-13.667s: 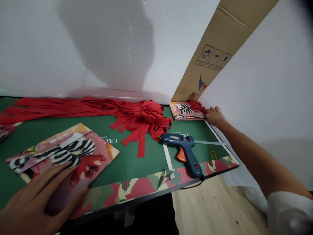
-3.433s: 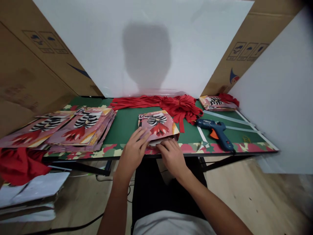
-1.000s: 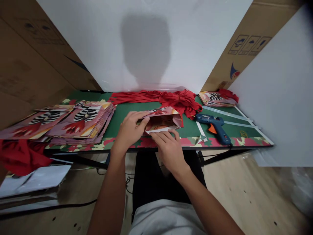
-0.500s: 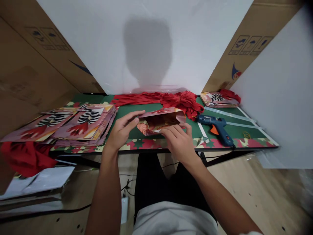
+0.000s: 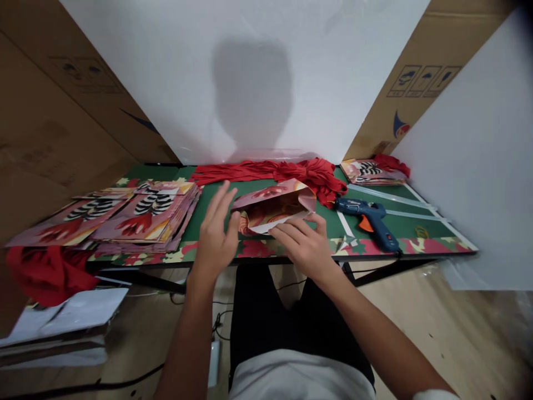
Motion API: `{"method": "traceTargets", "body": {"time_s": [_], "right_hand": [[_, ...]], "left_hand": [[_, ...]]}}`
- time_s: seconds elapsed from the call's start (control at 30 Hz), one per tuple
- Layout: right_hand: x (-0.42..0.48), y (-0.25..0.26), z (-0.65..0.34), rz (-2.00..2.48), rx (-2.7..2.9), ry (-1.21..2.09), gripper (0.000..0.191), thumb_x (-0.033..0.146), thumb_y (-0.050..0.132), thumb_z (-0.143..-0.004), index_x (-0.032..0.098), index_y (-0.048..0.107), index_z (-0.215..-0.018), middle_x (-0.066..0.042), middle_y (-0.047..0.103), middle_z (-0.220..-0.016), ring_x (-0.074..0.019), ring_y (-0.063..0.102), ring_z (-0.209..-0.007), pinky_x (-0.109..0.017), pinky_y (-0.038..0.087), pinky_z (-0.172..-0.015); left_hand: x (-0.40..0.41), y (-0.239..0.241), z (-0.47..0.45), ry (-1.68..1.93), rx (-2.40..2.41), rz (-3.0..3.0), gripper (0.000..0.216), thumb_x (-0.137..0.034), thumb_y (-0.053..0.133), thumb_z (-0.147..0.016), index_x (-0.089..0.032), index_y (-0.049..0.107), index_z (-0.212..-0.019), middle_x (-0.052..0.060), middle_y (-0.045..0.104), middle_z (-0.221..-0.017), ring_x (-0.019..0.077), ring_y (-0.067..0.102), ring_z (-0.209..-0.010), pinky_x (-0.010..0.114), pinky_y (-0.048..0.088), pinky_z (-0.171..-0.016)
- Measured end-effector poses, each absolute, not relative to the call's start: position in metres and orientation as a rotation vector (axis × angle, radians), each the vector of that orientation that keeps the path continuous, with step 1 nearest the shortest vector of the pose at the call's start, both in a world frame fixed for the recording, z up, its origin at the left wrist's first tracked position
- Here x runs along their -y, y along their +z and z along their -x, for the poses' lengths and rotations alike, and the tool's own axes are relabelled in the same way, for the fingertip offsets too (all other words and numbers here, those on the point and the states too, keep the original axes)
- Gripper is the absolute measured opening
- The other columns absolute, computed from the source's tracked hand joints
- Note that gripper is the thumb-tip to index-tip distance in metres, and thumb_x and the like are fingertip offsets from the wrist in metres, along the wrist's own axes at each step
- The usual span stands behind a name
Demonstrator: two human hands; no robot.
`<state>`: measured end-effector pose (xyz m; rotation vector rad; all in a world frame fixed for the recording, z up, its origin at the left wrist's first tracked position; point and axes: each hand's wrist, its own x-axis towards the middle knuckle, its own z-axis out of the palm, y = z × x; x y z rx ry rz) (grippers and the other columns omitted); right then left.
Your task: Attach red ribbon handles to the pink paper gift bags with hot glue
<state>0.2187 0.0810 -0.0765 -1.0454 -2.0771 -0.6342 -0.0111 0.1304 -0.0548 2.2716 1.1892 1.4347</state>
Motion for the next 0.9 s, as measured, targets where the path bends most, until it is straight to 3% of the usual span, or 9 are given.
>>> {"method": "traceTargets", "body": {"time_s": [0.03,0.13,0.3,0.37,0.43,0.57,0.67,0.77,0.9], "right_hand": [[-0.083,-0.073,-0.219,1.039,2.068,-0.646,0.031,0.010,0.045,-0.117,0.022,0.074,-0.113,0.001,0.083,-0.109,-0.0176,0.070,-0.099,-0.040,0.034,-0.103],[-0.089,-0.060,-0.215,0.951,2.105,-0.698,0.024,0.014,0.051,-0.117,0.020,0.074,-0.112,0.000,0.082,-0.107,-0.0176,0.069,-0.098,-0.040,0.037,-0.102],[-0.105,-0.039,-0.199,0.566,2.231,-0.767,0.025,0.015,0.053,-0.116,0.022,0.078,-0.114,0.003,0.082,-0.122,-0.0145,0.068,-0.114,-0.035,0.044,-0.105],[-0.120,-0.037,-0.198,0.453,2.169,-0.758,0.024,0.019,0.056,-0.115,0.023,0.076,-0.127,0.002,0.077,-0.139,-0.0143,0.065,-0.130,-0.034,0.045,-0.109],[-0.147,-0.038,-0.205,0.483,2.034,-0.661,0.025,0.022,0.058,-0.113,0.025,0.074,-0.132,-0.001,0.078,-0.137,-0.0156,0.067,-0.129,-0.034,0.047,-0.110],[-0.227,-0.050,-0.224,1.156,1.932,-0.131,0.026,0.022,0.055,-0.110,0.019,0.074,-0.126,-0.008,0.082,-0.119,-0.0212,0.076,-0.107,-0.035,0.054,-0.100],[-0.283,-0.065,-0.225,1.617,2.113,0.188,0.032,0.021,0.055,-0.109,0.014,0.072,-0.135,-0.013,0.079,-0.131,-0.0230,0.076,-0.114,-0.032,0.056,-0.100],[-0.321,-0.079,-0.214,1.737,2.200,0.190,0.036,0.016,0.057,-0.105,0.012,0.073,-0.138,-0.018,0.074,-0.141,-0.0294,0.073,-0.126,-0.036,0.056,-0.106],[-0.356,-0.088,-0.195,1.783,2.315,0.149,0.037,0.017,0.056,-0.106,0.008,0.073,-0.138,-0.025,0.070,-0.145,-0.0369,0.069,-0.134,-0.044,0.052,-0.114]], "left_hand": [[-0.120,-0.054,0.006,1.550,-1.212,-2.387,0.043,-0.029,0.048,-0.112,-0.020,0.061,-0.152,0.014,0.052,-0.170,0.0288,0.046,-0.161,0.050,0.036,-0.134],[-0.091,-0.051,-0.004,1.276,-1.149,-2.880,0.048,-0.012,0.051,-0.103,-0.015,0.058,-0.150,0.015,0.073,-0.145,0.0284,0.067,-0.136,0.048,0.042,-0.124],[-0.086,-0.051,0.016,1.139,-1.407,-3.006,0.020,-0.004,0.054,-0.098,-0.016,0.067,-0.107,0.005,0.079,-0.093,0.0225,0.072,-0.083,0.041,0.045,-0.091],[-0.090,-0.058,0.035,1.337,-1.474,-2.862,0.013,-0.007,0.060,-0.099,-0.020,0.066,-0.099,0.001,0.075,-0.085,0.0192,0.070,-0.079,0.038,0.046,-0.090],[-0.092,-0.072,0.055,1.600,-1.599,-2.516,0.006,-0.020,0.075,-0.097,-0.021,0.069,-0.098,-0.001,0.074,-0.086,0.0164,0.068,-0.078,0.032,0.048,-0.084],[-0.086,-0.106,0.076,1.879,-1.652,-1.269,0.041,-0.045,0.094,-0.081,-0.020,0.061,-0.077,-0.006,0.056,-0.065,0.0084,0.048,-0.057,0.019,0.039,-0.055],[-0.080,-0.121,0.076,1.764,-1.489,-0.662,0.058,-0.051,0.105,-0.058,-0.019,0.064,-0.082,-0.008,0.059,-0.067,0.0066,0.052,-0.060,0.013,0.044,-0.057],[-0.076,-0.126,0.076,1.591,-1.493,-0.430,0.074,-0.042,0.110,-0.040,-0.019,0.071,-0.098,-0.005,0.070,-0.077,0.0110,0.066,-0.070,0.014,0.054,-0.062],[-0.074,-0.124,0.081,1.479,-1.489,-0.407,0.080,-0.046,0.108,-0.046,-0.018,0.073,-0.111,0.003,0.079,-0.092,0.0211,0.078,-0.085,0.021,0.062,-0.068]]}}
